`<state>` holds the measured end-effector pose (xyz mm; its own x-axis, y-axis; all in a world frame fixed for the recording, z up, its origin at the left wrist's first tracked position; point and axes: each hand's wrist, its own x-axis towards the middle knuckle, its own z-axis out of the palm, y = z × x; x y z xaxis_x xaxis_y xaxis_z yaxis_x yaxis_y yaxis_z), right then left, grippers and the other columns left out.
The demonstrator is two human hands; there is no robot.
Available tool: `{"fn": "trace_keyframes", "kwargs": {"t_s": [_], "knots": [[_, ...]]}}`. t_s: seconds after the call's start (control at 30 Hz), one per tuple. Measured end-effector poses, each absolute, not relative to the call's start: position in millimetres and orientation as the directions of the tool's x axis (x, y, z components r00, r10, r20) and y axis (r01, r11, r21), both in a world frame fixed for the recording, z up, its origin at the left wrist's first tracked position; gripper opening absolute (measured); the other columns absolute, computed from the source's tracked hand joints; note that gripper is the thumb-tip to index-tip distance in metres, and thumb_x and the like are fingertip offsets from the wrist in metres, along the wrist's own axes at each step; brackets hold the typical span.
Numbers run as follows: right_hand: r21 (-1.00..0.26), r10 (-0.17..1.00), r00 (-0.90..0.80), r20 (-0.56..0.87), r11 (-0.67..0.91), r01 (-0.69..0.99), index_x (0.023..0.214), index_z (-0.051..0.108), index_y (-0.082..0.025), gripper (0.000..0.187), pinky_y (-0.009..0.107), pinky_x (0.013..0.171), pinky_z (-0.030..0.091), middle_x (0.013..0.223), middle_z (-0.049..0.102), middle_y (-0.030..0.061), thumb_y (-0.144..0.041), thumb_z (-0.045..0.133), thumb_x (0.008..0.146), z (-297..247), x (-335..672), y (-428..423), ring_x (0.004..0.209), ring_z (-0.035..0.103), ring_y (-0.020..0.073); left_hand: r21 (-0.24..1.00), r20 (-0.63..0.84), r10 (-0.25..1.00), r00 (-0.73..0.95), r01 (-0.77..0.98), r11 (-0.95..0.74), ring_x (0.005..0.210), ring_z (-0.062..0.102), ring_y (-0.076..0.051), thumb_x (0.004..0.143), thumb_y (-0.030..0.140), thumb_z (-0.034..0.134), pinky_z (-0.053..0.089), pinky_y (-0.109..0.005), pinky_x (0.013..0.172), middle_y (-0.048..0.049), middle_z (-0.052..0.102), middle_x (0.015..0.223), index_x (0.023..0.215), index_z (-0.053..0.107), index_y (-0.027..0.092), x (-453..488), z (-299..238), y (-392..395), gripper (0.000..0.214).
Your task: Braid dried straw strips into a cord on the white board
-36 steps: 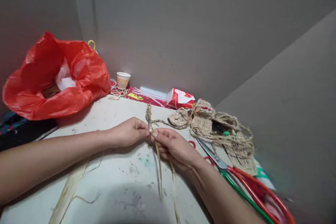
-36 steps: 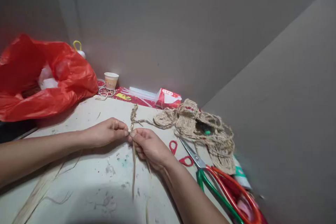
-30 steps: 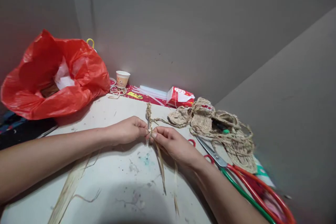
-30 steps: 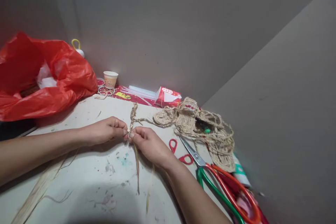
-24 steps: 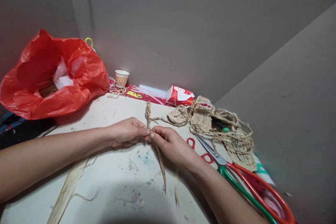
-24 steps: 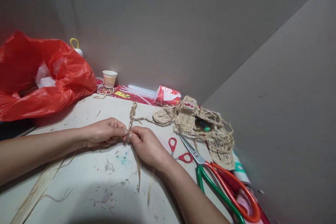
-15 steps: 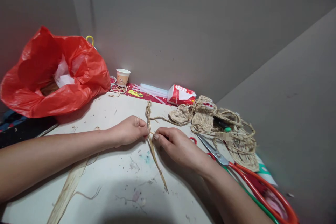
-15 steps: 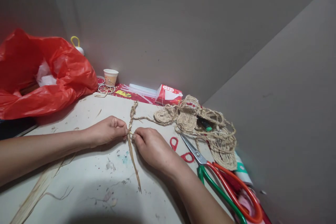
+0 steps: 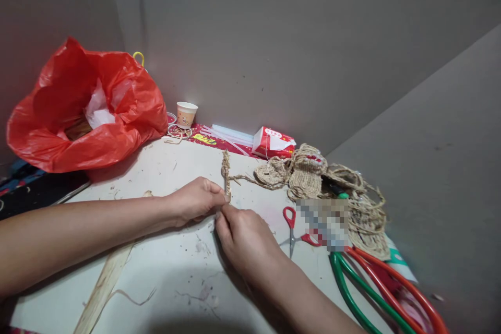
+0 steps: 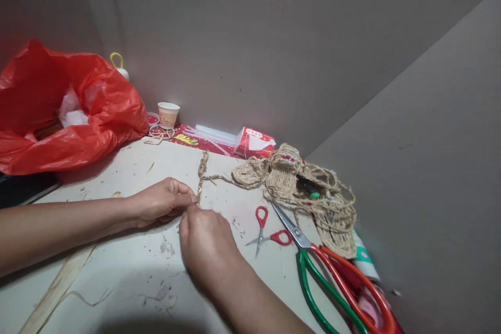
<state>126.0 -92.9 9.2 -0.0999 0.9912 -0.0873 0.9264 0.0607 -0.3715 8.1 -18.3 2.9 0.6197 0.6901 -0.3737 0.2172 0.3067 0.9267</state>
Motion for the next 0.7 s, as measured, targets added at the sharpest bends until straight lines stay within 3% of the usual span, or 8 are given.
{"fn": "trace_keyframes", "kwargs": {"t_s": [0.17, 0.23, 0.3, 0.37, 0.47, 0.53, 0.6, 0.7], "knots": [[-0.648, 0.832, -0.486, -0.266, 0.219, 0.729, 0.059, 0.052, -0.017, 0.032, 0.023, 0.050, 0.029, 0.054, 0.054, -0.0009, -0.033, 0.047, 0.087, 42, 137, -106, 0.050, 0.045, 0.0101, 0.931, -0.353, 0.692, 0.629, 0.167, 0.324, 0.034, 0.023, -0.004, 0.071, 0.033, 0.059, 0.012, -0.022, 0.039, 0.0076, 0.036, 0.039, 0.059, 0.051, 0.016, 7, 8, -17, 0.022], [-0.753, 0.884, -0.393, -0.253, 0.075, 0.654, 0.056, 0.049, -0.017, 0.039, 0.021, 0.047, 0.030, 0.049, 0.049, -0.0023, -0.040, 0.046, 0.088, 52, 151, -99, 0.047, 0.043, 0.0093, 0.941, -0.315, 0.697, 0.644, 0.115, 0.319, 0.037, 0.028, -0.004, 0.069, 0.033, 0.062, 0.017, -0.021, 0.040, 0.0066, 0.041, 0.043, 0.058, 0.050, 0.016, 7, 8, -16, 0.024], [-0.819, 0.992, -0.069, -0.104, -0.046, 0.572, 0.056, 0.048, -0.018, 0.042, 0.022, 0.047, 0.033, 0.048, 0.048, -0.0024, -0.045, 0.045, 0.087, 50, 165, -85, 0.047, 0.042, 0.0096, 0.940, -0.308, 0.690, 0.655, 0.095, 0.329, 0.038, 0.030, -0.005, 0.068, 0.034, 0.063, 0.020, -0.021, 0.041, 0.0066, 0.042, 0.044, 0.059, 0.050, 0.015, 6, 6, -15, 0.025], [-0.891, 0.994, 0.070, -0.080, -0.103, 0.442, 0.065, 0.053, -0.017, 0.039, 0.023, 0.051, 0.039, 0.056, 0.055, 0.0003, -0.050, 0.048, 0.085, 39, 171, -71, 0.053, 0.050, 0.0118, 0.939, -0.287, 0.681, 0.673, 0.059, 0.338, 0.039, 0.034, -0.005, 0.068, 0.035, 0.065, 0.024, -0.020, 0.043, 0.0060, 0.045, 0.045, 0.060, 0.051, 0.015, 7, 4, -14, 0.026], [-0.953, 0.950, -0.137, -0.280, -0.258, 0.160, 0.072, 0.054, -0.017, 0.039, 0.023, 0.050, 0.041, 0.061, 0.057, 0.0015, -0.055, 0.051, 0.081, 16, 166, -61, 0.052, 0.052, 0.0117, 0.946, -0.172, 0.625, 0.761, -0.050, 0.321, 0.052, 0.051, -0.009, 0.071, 0.040, 0.064, 0.037, -0.022, 0.054, -0.0009, 0.057, 0.054, 0.060, 0.052, 0.013, 8, 1, -14, 0.031], [-0.931, 0.905, -0.223, -0.362, -0.362, 0.041, 0.068, 0.048, -0.018, 0.039, 0.019, 0.039, 0.031, 0.051, 0.046, -0.0049, -0.055, 0.051, 0.081, 8, 159, -61, 0.040, 0.037, 0.0066, 0.950, -0.141, 0.608, 0.781, -0.067, 0.306, 0.055, 0.053, -0.011, 0.071, 0.041, 0.064, 0.038, -0.023, 0.057, -0.0030, 0.059, 0.057, 0.060, 0.053, 0.012, 8, -1, -15, 0.033], [-0.917, 0.894, -0.218, -0.392, -0.397, 0.020, 0.064, 0.043, -0.019, 0.040, 0.017, 0.034, 0.017, 0.047, 0.034, -0.0096, -0.055, 0.054, 0.079, 6, 155, -63, 0.037, 0.020, 0.0042, 0.952, -0.178, 0.624, 0.761, -0.027, 0.305, 0.047, 0.044, -0.007, 0.069, 0.041, 0.067, 0.031, -0.021, 0.048, 0.0009, 0.055, 0.053, 0.062, 0.054, 0.012, 8, -1, -15, 0.033], [-0.926, 0.903, -0.209, -0.377, -0.362, 0.107, 0.063, 0.045, -0.018, 0.041, 0.018, 0.036, 0.011, 0.047, 0.031, -0.0098, -0.054, 0.056, 0.078, 10, 159, -63, 0.040, 0.016, 0.0041, 0.949, -0.230, 0.609, 0.759, 0.036, 0.314, 0.037, 0.024, -0.003, 0.070, 0.041, 0.067, 0.014, -0.022, 0.039, 0.0067, 0.043, 0.045, 0.064, 0.054, 0.013, 6, 1, -14, 0.032]]}}
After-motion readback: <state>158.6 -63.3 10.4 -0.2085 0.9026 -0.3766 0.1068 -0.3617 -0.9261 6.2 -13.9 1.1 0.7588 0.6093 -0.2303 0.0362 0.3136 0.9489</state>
